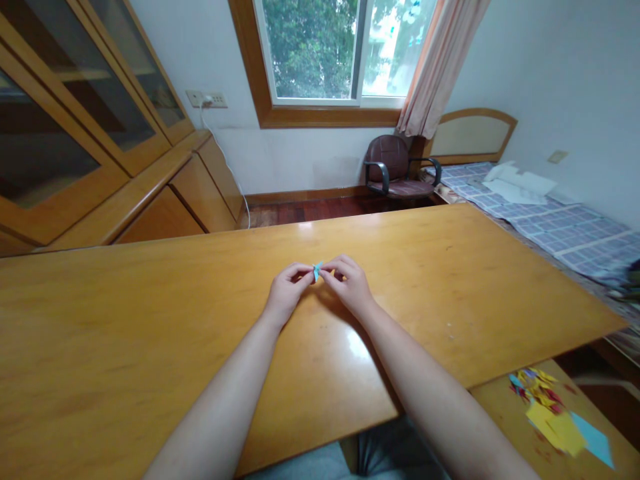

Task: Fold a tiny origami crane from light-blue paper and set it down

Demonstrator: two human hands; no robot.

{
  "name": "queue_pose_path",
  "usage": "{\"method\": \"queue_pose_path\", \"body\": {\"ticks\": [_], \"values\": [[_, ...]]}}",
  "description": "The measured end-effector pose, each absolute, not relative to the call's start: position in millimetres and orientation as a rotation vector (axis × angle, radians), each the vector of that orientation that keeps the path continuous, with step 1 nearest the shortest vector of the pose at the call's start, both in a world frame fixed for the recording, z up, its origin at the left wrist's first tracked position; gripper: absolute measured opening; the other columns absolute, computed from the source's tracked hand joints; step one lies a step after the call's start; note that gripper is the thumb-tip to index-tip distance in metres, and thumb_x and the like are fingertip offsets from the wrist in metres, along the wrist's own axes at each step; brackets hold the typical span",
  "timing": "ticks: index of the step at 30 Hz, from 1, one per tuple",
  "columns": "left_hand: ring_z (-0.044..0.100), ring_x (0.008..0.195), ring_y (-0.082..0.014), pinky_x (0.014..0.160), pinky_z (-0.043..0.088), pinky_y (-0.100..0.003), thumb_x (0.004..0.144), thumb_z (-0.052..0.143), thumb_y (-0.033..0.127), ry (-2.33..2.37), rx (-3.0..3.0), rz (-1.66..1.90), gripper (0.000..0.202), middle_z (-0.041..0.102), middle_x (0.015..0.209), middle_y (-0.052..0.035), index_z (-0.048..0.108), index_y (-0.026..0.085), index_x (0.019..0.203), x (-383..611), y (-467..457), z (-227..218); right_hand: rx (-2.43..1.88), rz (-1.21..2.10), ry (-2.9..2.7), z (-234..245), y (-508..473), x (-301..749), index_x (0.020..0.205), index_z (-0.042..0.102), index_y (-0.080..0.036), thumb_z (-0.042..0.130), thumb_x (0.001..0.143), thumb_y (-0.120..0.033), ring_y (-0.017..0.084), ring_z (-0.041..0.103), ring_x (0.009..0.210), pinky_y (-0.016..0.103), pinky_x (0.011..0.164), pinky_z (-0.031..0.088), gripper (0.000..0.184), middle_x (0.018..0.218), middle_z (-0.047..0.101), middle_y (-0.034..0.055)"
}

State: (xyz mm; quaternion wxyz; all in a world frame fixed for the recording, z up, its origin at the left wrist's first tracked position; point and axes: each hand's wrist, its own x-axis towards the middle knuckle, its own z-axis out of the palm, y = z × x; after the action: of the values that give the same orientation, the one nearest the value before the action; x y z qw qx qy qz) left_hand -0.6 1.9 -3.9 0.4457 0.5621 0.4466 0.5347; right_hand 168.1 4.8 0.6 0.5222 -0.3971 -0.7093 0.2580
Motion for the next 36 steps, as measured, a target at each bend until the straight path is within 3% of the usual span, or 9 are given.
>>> {"method": "queue_pose_path", "body": {"ticks": [16, 36], "values": [[0.060, 0.073, -0.0135, 0.074, 0.048, -0.025, 0.071, 0.075, 0.032, 1.048, 1.229, 1.372, 0.017, 0.066, 0.076, -0.0003, 0.071, 0.018, 0.080, -1.6, 4.0, -7.1, -0.910, 0.680, -1.719, 5.9, 2.6, 169.0, 0.094, 0.071, -0.022, 0.063, 0.085, -0.025, 0.012, 0.053, 0.064, 0.026, 0.059, 0.046, 0.013, 0.085, 0.064, 0.0030], [0.060, 0.074, -0.0140, 0.076, 0.047, -0.026, 0.072, 0.073, 0.031, 1.047, 1.224, 1.315, 0.017, 0.068, 0.076, -0.0010, 0.072, 0.017, 0.081, -1.2, 5.8, -11.0, -0.941, 0.611, -1.699, 5.9, 5.2, 168.6, 0.079, 0.070, -0.020, 0.067, 0.083, -0.024, 0.012, 0.054, 0.062, 0.025, 0.060, 0.045, 0.007, 0.076, 0.064, 0.0015]]}}
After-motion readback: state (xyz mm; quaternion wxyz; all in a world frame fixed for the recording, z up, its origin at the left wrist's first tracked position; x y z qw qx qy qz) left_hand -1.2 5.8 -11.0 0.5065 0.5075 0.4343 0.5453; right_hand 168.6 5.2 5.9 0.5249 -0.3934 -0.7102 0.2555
